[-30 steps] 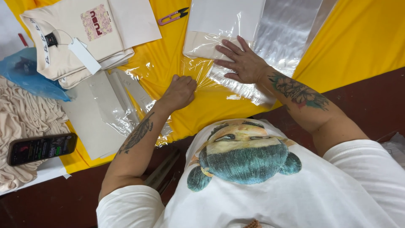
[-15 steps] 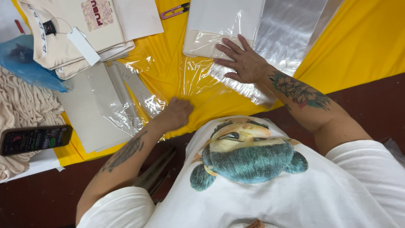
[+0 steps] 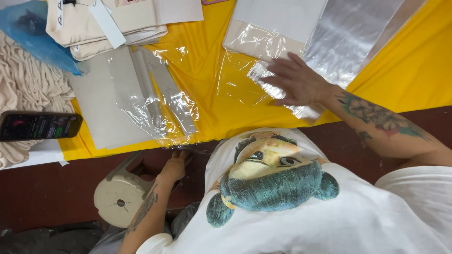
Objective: A worker is folding cream-colored t-shirts around white cardboard inserts and then sliding the folded shirts into clear plastic bags on a yellow work surface.
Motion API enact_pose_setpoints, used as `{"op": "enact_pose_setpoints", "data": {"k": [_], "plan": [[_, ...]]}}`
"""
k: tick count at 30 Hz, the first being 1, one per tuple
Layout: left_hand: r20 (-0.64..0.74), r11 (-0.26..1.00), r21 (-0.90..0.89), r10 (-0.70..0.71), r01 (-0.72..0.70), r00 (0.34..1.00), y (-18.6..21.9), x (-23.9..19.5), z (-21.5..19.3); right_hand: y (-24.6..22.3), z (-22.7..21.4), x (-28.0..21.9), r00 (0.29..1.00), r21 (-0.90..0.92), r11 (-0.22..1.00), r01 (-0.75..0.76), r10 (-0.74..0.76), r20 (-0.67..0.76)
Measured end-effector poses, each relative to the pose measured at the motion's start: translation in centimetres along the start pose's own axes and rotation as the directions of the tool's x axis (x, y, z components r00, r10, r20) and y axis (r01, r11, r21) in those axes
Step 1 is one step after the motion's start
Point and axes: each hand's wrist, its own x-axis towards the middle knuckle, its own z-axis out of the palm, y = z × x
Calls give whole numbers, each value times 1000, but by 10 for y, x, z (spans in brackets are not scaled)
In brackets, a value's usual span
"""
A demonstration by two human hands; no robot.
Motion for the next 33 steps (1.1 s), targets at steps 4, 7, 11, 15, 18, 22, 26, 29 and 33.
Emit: {"op": "enact_pose_setpoints", "data": {"k": [4,7,11,15,18,22,26,29,33], "plan": [[77,992,-126,37,-27,996,11,-24,-30,-1,16,-29,1000,-183,983,10,-6,25],[185,994,3,105,-108,977,63,-88,-121,-9,20,-23,998,-234,971,-58,47,-52],[-240,848,-77,495,-524,835,122,-83,-202,-12,33,-34,989,-188,976,-115,94,-117],[-549,618,555,775,-557,314,153,1,-246,-22,13,-48,992,-132,985,-111,103,-65],[-486,502,744,859,-441,158,159,55,-256,-27,4,-66,995,-147,986,-75,65,-73],[-412,440,755,895,-486,170,140,61,-251,-28,-16,-94,993,-189,978,-93,78,-87],[-449,463,704,878,-538,167,135,63,-243,-32,-16,-112,982,-218,961,-169,146,-118],[-486,414,693,873,-590,41,176,79,-252,-39,-13,-107,974,-218,952,-213,190,-123],[-451,301,626,893,-719,-19,262,85,-258,-42,-4,-114,976,-232,948,-217,204,-83]]}}
